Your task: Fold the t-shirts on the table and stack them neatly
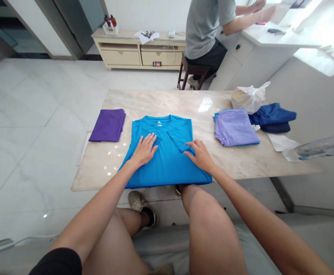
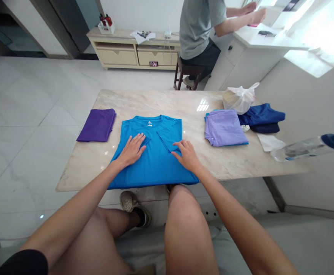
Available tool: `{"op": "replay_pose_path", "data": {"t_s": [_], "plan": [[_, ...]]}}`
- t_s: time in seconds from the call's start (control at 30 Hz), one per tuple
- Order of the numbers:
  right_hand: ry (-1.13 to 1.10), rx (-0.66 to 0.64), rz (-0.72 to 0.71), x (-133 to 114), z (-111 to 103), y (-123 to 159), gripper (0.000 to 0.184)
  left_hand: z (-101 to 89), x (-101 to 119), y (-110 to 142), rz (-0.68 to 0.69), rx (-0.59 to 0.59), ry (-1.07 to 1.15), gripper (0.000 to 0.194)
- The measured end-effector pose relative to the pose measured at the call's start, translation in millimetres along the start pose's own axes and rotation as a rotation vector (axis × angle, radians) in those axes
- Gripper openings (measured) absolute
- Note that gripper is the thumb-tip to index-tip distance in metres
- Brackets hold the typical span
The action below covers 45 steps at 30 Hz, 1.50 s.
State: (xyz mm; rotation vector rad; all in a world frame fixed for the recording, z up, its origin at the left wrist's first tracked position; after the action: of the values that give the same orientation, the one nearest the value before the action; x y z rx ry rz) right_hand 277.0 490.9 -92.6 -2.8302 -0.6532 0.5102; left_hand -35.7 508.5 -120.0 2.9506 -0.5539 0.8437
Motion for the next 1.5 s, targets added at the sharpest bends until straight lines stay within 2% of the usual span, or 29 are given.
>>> {"op": "replay_pose_path", "data": {"t_s": [0.07,0.17,0.27,0.37,0.53,0.63,0.73,0.87,1.0,1.1,1.17,1.27,1.4,1.5], "plan": [[0.035,-0.101,-0.107,-16.8,7.1,-6.8,0.031,6.1,-0.4,3.8,-0.014,-0.038,-0.015,0.069],[0.083,-0.176,-0.138,-21.5,15.2,-14.8,0.019,10.8,-1.3,4.4,-0.031,-0.037,-0.026,0.071],[0.104,-0.168,-0.134,-16.4,12.5,-18.6,0.020,11.7,-2.2,2.4,-0.031,-0.026,-0.026,0.071],[0.114,-0.126,-0.150,-11.7,-1.4,-17.6,0.021,12.0,-2.7,0.7,-0.042,-0.022,-0.033,0.071],[0.106,-0.185,-0.212,-6.6,-20.2,-14.3,0.020,12.1,1.1,1.0,-0.059,-0.030,-0.095,0.071],[0.108,-0.154,-0.168,-1.0,-20.0,-23.1,0.030,6.8,0.6,-0.2,-0.043,-0.049,-0.127,0.071],[0.139,-0.122,-0.137,2.3,-4.5,-41.3,0.043,-9.1,-10.1,-4.9,-0.035,0.022,-0.143,0.070],[0.224,-0.125,-0.071,6.9,30.7,-73.9,0.055,-28.7,-40.8,-13.3,-0.137,0.137,-0.173,0.070],[0.257,-0.124,0.083,18.4,59.9,-99.7,0.068,-27.4,-66.7,-21.6,-0.224,0.109,-0.191,0.073],[0.263,-0.161,0.201,28.4,73.3,-106.4,0.077,-25.8,-72.0,-28.2,-0.241,0.105,-0.208,0.074],[0.271,-0.179,0.232,30.5,76.5,-107.8,0.079,-26.8,-68.1,-32.1,-0.253,0.103,-0.220,0.072],[0.305,-0.184,0.238,24.2,72.8,-108.0,0.077,-27.8,-49.1,-34.1,-0.206,0.114,-0.255,0.069],[0.322,-0.095,0.121,-3.4,62.6,-97.8,0.075,-19.4,-17.2,-23.6,-0.063,0.124,-0.254,0.069],[0.295,-0.091,0.081,-19.3,64.8,-79.4,0.075,-9.7,-12.4,-11.5,-0.053,0.122,-0.227,0.071]]}}
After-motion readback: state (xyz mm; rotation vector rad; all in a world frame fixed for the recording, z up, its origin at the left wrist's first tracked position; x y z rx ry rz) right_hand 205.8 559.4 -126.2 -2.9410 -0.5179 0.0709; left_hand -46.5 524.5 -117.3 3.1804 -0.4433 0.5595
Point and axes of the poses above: each hand's wrist, its own y-axis away from the middle knuckle, its own z-axis out of the palm, x = y × z, the point moved 5 cm from there along -y, towards the middle knuckle, and after that the axes turned 9 degrees about y, right-handed, at the moved point
